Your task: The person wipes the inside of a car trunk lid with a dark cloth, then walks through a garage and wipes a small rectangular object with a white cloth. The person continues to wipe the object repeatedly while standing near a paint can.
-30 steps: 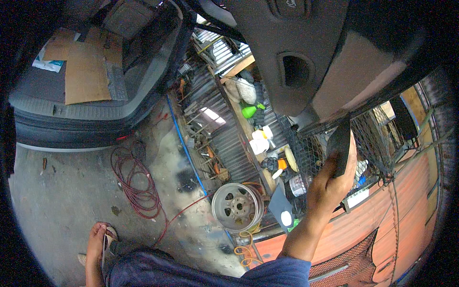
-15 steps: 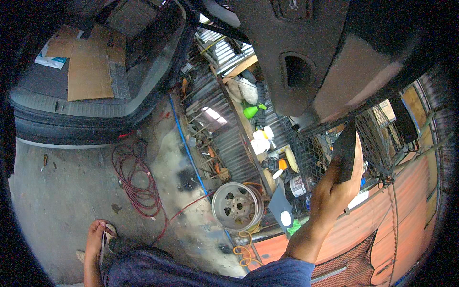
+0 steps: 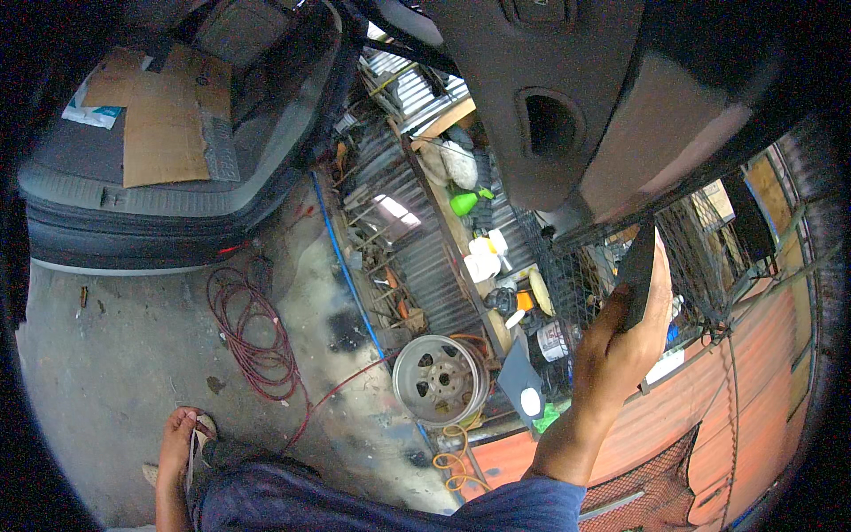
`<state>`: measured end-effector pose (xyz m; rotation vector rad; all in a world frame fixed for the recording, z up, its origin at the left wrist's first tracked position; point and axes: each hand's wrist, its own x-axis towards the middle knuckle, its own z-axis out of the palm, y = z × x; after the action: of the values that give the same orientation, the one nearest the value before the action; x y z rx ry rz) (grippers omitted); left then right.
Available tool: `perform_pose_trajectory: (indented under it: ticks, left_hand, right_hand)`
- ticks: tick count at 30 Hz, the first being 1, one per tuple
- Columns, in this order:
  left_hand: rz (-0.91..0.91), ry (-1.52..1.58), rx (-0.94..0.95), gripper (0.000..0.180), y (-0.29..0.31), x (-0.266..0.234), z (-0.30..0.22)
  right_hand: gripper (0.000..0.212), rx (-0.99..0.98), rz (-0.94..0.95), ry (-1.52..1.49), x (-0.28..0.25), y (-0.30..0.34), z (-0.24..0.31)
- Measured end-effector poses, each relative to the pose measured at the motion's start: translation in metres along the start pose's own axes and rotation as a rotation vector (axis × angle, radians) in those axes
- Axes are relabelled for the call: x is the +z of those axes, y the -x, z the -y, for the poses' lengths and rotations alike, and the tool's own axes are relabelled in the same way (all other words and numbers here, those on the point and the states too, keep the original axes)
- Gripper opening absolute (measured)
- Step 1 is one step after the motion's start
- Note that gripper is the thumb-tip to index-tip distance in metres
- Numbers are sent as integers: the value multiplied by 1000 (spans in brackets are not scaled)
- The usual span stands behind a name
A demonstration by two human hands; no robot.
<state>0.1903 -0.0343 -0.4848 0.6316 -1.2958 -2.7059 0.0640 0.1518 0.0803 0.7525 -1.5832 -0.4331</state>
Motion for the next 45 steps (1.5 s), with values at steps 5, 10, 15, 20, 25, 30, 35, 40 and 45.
perform_pose_trajectory:
  ticks: [5, 10, 15, 20, 25, 30, 35, 40, 45]
  left_hand:
    - [-5, 24, -2, 23, -2, 1, 3]
    - [-12, 14, 33, 21, -5, 0, 12]
    - [-11, -7, 0, 21, -1, 1, 0]
    - [-1, -8, 23, 22, -3, -2, 2]
    - [-25, -18, -27, 22, -1, -2, 1]
    - [-20, -36, 24, 22, -1, 1, -1]
    - [-26, -18, 8, 22, -1, -1, 2]
    - [-22, -30, 27, 24, 0, -2, 1]
    - [-35, -51, 56, 24, 1, -5, 2]
  right_hand:
    - [43, 112, 45, -21, 6, 2, 0]
    - [45, 108, 43, -26, 13, 7, -3]
    - [41, 154, -39, -123, 21, 14, -1]
    - [39, 133, -53, -135, 26, 14, 3]
    - [39, 141, -60, -138, 28, 17, -1]
    - [40, 160, -58, -142, 28, 15, 3]
    - [43, 123, -76, -79, 34, 14, -1]
    - [42, 71, -80, -14, 37, 13, 2]
    - [46, 112, -59, -86, 40, 19, 1]
